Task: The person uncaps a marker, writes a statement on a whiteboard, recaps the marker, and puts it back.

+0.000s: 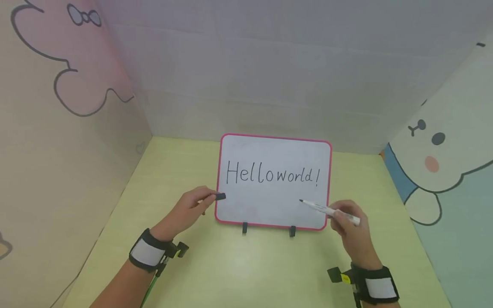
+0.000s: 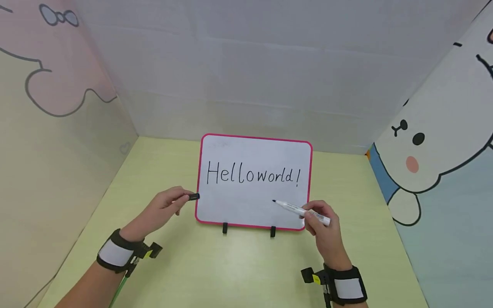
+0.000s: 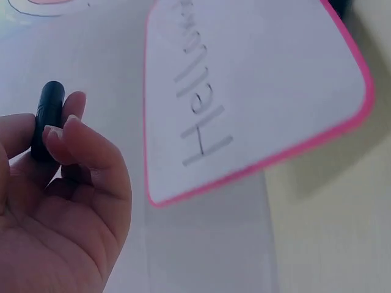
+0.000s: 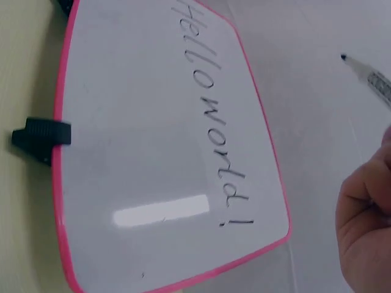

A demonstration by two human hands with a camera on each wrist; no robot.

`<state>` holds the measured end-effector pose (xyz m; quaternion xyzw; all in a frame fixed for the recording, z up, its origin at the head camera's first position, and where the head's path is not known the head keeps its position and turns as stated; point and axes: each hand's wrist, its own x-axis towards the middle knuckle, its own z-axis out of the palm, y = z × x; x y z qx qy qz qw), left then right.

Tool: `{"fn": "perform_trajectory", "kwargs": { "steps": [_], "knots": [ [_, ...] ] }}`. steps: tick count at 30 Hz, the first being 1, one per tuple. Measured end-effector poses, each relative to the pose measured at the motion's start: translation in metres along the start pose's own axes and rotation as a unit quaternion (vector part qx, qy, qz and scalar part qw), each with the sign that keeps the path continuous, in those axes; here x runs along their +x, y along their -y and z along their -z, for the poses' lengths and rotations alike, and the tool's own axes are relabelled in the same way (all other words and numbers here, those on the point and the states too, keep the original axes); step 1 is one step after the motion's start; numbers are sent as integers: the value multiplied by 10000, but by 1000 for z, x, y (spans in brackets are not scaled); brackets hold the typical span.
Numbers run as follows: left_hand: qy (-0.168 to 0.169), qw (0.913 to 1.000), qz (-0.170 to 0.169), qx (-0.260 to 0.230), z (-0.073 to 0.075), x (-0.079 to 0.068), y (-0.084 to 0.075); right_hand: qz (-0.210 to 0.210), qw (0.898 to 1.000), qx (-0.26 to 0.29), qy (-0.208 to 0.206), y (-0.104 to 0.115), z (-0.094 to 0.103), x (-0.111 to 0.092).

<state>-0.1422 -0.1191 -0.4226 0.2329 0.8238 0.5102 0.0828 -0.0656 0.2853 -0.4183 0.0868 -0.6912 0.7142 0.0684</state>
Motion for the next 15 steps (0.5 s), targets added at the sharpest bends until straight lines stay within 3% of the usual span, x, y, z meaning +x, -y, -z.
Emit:
{"fn": "perform_trajectory", "kwargs": {
  "steps": [5, 8, 12, 15],
  "knots": [
    [355, 9949, -921, -209, -24, -2, -35, 301, 9937, -761, 765, 13, -24, -8],
    [439, 9885, -1421, -270, -35, -3, -49, 801, 9883, -900, 934, 17, -38, -9],
    [474, 9814, -1826, -362, -44, -4, -60, 1629, 9751, -1067, 1059, 18, -50, -7],
    [506, 9783, -1957, -450, -48, -4, -64, 1863, 9693, -1206, 1058, 18, -54, -7]
  ]
}}
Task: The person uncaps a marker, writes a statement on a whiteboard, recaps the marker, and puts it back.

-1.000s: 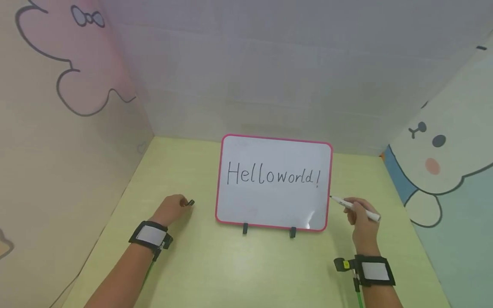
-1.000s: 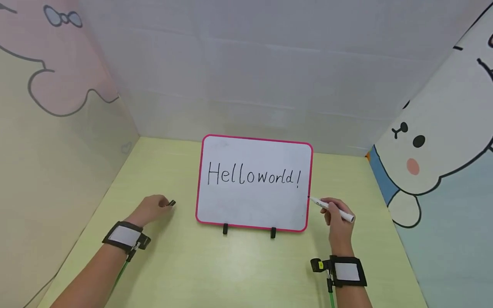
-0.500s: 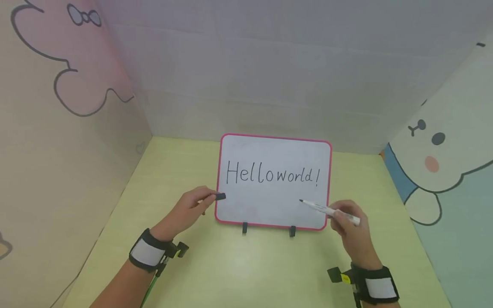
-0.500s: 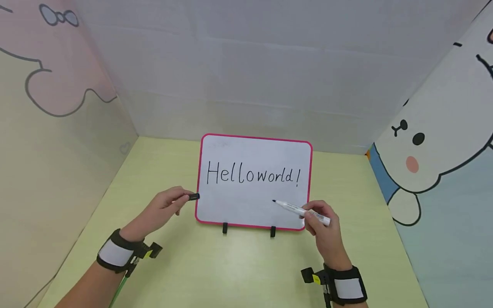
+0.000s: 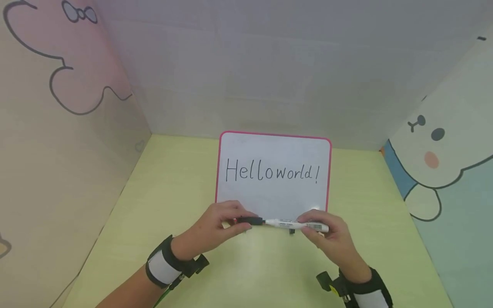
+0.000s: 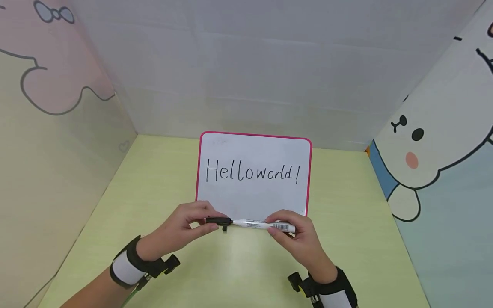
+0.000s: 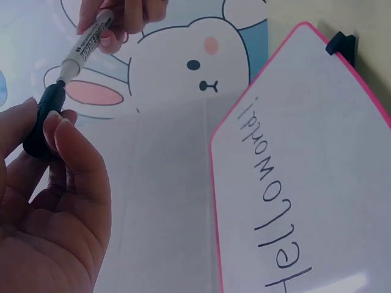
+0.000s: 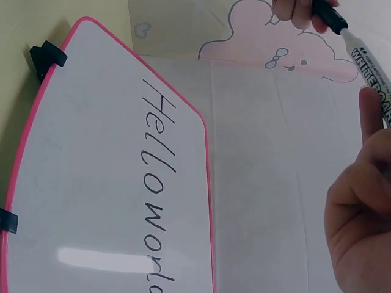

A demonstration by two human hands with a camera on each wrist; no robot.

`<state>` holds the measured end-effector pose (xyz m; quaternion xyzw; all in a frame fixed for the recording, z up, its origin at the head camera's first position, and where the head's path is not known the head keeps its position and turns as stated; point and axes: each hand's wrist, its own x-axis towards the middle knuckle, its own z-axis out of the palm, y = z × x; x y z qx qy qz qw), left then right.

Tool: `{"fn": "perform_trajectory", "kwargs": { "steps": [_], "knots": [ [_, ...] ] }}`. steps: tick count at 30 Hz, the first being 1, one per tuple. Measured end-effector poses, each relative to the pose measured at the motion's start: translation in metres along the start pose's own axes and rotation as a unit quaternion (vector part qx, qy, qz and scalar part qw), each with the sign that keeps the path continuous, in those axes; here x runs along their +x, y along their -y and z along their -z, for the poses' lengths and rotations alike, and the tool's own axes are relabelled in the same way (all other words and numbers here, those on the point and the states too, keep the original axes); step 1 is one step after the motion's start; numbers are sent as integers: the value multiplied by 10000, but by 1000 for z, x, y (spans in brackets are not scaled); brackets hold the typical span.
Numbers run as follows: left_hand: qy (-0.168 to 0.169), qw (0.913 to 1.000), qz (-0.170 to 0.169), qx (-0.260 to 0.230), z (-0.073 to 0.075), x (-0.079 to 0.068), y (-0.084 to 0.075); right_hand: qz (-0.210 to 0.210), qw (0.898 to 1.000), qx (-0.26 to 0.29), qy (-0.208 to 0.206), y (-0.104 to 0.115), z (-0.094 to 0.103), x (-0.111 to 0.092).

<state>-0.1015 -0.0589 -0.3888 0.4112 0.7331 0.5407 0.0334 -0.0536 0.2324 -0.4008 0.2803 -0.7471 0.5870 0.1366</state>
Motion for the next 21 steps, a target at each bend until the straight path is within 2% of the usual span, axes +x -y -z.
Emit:
{"fn": "perform_trajectory", "kwargs": {
  "steps": [6, 8, 11, 14, 16, 18, 21],
  "knots": [
    [193, 9998, -13, -34, -7, 4, -5, -110, 9992, -302, 222, 7, -5, 1],
    [239, 9997, 88, -67, -9, 5, -8, -155, 9980, -526, 312, 11, -7, 1],
    [221, 9994, 227, -167, -13, 6, -13, 23, 9950, -921, 385, 16, -10, 0],
    [283, 9985, 391, -260, -16, 9, -18, 476, 9873, -1409, 552, 19, -15, 2],
    [316, 9978, 512, -290, -18, 10, -21, 977, 9781, -1718, 658, 20, -20, 4],
    [331, 9970, 641, -291, -19, 12, -23, 1608, 9635, -2024, 692, 21, -25, 8],
    [356, 9959, 758, -328, -18, 14, -28, 2583, 9385, -2233, 509, 23, -32, 16]
  ]
}}
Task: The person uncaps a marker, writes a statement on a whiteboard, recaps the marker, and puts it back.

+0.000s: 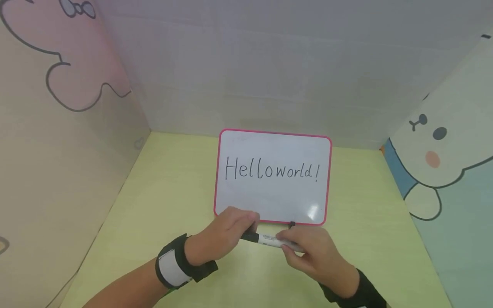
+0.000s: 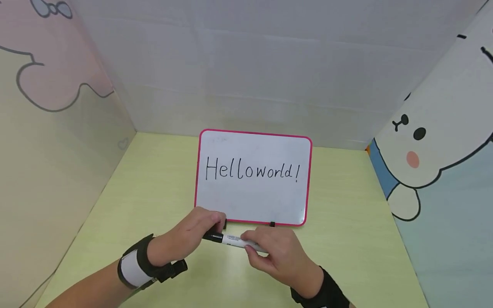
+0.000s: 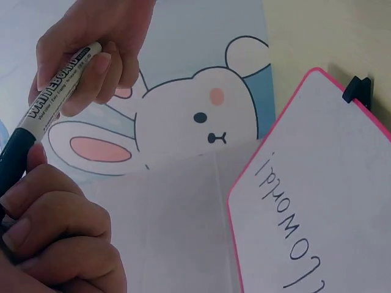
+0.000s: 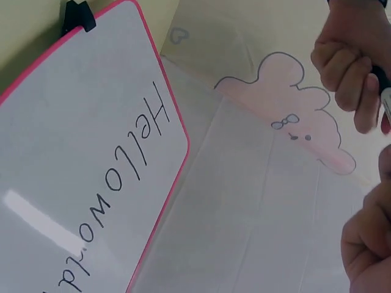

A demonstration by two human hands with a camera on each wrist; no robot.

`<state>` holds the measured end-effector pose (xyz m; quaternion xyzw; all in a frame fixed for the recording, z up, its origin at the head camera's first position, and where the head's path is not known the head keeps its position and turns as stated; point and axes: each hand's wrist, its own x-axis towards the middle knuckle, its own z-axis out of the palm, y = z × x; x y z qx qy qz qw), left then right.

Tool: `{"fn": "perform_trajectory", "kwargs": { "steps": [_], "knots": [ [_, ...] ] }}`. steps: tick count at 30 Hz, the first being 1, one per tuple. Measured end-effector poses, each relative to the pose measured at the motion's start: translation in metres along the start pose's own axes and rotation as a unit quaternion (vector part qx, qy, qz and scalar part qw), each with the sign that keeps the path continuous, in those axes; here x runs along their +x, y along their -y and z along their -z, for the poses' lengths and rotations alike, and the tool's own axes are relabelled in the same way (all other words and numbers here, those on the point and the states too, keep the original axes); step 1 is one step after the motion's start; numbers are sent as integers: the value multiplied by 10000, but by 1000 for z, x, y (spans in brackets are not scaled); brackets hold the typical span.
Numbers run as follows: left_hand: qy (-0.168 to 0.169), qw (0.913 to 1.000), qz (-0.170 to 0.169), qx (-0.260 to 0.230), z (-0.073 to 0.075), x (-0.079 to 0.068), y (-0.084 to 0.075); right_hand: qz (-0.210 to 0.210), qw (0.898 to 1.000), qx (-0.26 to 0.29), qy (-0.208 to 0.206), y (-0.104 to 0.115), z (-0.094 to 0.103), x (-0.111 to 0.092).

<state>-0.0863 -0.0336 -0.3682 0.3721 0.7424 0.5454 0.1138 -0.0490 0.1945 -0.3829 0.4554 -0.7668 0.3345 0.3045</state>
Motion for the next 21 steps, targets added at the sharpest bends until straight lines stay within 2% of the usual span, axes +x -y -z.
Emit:
{"fn": "perform_trajectory", "kwargs": {
  "steps": [3, 6, 14, 21],
  "knots": [
    [120, 9995, -164, 233, 2, 0, -5, 646, 9974, 9, -329, 0, -2, 9],
    [151, 9966, -464, 667, 2, -2, -10, 978, 9937, 188, -521, 2, 1, 18],
    [223, 9903, -802, 1113, -2, -9, -12, 1375, 9860, 575, -742, 7, 4, 30],
    [-46, 9823, -1048, 1552, -4, -10, -12, 1326, 9864, 670, -702, 9, 1, 30]
  ]
}}
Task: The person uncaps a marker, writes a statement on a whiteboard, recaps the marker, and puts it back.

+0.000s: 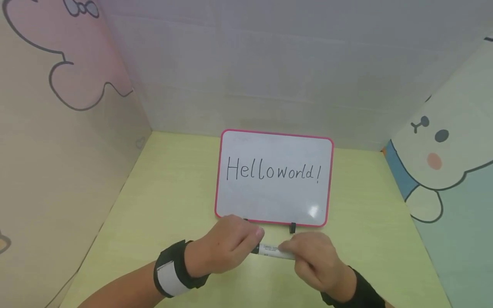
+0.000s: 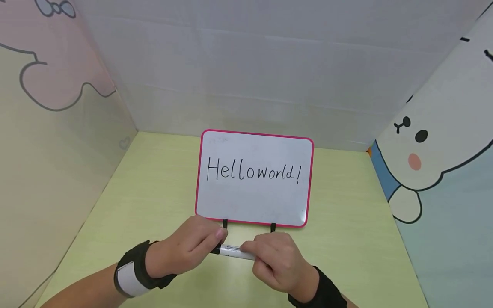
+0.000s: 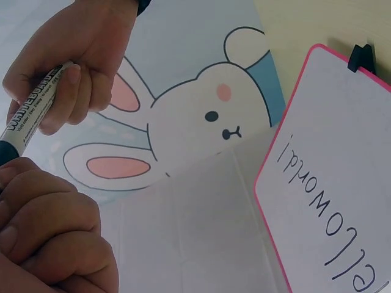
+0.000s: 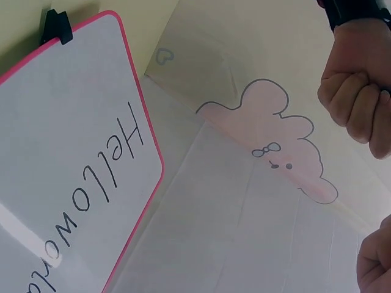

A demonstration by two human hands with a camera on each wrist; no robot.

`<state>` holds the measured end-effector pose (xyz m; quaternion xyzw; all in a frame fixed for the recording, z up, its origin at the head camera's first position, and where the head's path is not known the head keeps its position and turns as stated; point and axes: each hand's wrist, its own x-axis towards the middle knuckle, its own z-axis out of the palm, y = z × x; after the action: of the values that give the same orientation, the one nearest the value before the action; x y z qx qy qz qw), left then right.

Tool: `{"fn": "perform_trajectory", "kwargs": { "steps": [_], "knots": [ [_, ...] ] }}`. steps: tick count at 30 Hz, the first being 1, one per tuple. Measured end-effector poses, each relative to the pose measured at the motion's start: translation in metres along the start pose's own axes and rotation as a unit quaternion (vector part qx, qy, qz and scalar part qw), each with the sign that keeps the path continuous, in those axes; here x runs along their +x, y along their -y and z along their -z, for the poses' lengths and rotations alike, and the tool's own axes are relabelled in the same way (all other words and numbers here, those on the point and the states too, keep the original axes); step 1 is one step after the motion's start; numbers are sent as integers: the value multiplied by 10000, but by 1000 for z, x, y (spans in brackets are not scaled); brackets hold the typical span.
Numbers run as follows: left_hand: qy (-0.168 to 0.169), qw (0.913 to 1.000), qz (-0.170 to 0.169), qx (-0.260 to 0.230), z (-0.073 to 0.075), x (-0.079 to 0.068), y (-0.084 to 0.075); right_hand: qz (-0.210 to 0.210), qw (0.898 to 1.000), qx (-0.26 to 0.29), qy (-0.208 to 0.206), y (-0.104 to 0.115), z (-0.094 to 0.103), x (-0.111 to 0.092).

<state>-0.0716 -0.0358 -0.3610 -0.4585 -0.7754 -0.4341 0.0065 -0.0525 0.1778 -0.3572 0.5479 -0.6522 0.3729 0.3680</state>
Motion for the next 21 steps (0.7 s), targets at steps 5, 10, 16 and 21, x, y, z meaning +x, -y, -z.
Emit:
{"fn": "perform_trajectory", "kwargs": {
  "steps": [5, 10, 16, 21],
  "knots": [
    [-314, 9991, -129, 258, -3, -2, -1, -200, 9997, -167, -6, 3, -5, -1],
    [-491, 9983, -107, 303, -7, -1, 1, -462, 9975, -482, -251, 4, -11, -5],
    [-595, 9980, 159, 105, -14, -1, 8, -803, 9942, -599, -392, 3, -19, -19],
    [-557, 9977, 251, 297, -14, -5, 13, -1363, 9893, -517, 20, 5, -24, -35]
  ]
}}
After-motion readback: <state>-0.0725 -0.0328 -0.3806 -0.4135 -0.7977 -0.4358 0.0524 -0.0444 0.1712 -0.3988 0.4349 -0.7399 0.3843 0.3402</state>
